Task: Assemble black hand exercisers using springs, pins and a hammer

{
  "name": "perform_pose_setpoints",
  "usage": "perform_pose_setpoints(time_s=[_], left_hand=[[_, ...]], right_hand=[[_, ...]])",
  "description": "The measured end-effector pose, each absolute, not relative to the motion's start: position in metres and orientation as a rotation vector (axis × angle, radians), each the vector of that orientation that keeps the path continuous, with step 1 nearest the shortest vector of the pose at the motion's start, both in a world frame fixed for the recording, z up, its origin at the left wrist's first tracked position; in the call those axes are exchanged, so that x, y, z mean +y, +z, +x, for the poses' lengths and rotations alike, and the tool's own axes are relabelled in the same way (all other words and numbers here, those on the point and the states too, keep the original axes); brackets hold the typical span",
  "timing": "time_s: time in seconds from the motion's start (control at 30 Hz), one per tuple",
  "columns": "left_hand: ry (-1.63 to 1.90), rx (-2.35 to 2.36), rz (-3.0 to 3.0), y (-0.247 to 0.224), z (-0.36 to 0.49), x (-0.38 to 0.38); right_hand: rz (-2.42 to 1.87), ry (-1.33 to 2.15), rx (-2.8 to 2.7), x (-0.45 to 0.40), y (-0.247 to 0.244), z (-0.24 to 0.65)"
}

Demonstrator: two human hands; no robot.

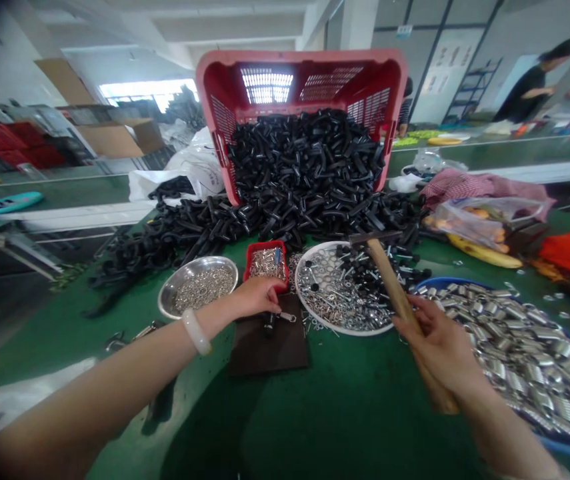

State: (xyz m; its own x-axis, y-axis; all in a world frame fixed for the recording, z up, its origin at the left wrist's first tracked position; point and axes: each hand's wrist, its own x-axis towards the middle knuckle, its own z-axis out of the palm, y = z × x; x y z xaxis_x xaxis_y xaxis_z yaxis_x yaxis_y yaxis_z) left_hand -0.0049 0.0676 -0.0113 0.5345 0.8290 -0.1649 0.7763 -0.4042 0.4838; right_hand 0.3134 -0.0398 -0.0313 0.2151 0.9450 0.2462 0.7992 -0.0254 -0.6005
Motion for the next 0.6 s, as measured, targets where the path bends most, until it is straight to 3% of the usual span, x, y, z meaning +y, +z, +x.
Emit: perform_pose_setpoints(time_s=[0.13, 0.2, 0.4, 0.6], left_hand=[[0.382, 1.339, 2.348, -0.026, -0.035, 0.045], [0.343, 1.321, 2.431, -0.035, -0.045, 0.033], [0.425, 1.552, 2.410, -0.054, -0.044, 0.019], [0.487, 1.622, 2.368, -0.056, -0.040, 0.018]], right_hand=[[-1.505, 0.802, -1.474, -0.078, -0.033, 0.274], [-1.474, 0.838, -1.661, -0.088, -0.034, 0.260], [-1.532, 0.174, -2.328, -0.083, -0.038, 0.238], [-1.432, 0.082, -2.390, -0.086, -0.027, 0.227]])
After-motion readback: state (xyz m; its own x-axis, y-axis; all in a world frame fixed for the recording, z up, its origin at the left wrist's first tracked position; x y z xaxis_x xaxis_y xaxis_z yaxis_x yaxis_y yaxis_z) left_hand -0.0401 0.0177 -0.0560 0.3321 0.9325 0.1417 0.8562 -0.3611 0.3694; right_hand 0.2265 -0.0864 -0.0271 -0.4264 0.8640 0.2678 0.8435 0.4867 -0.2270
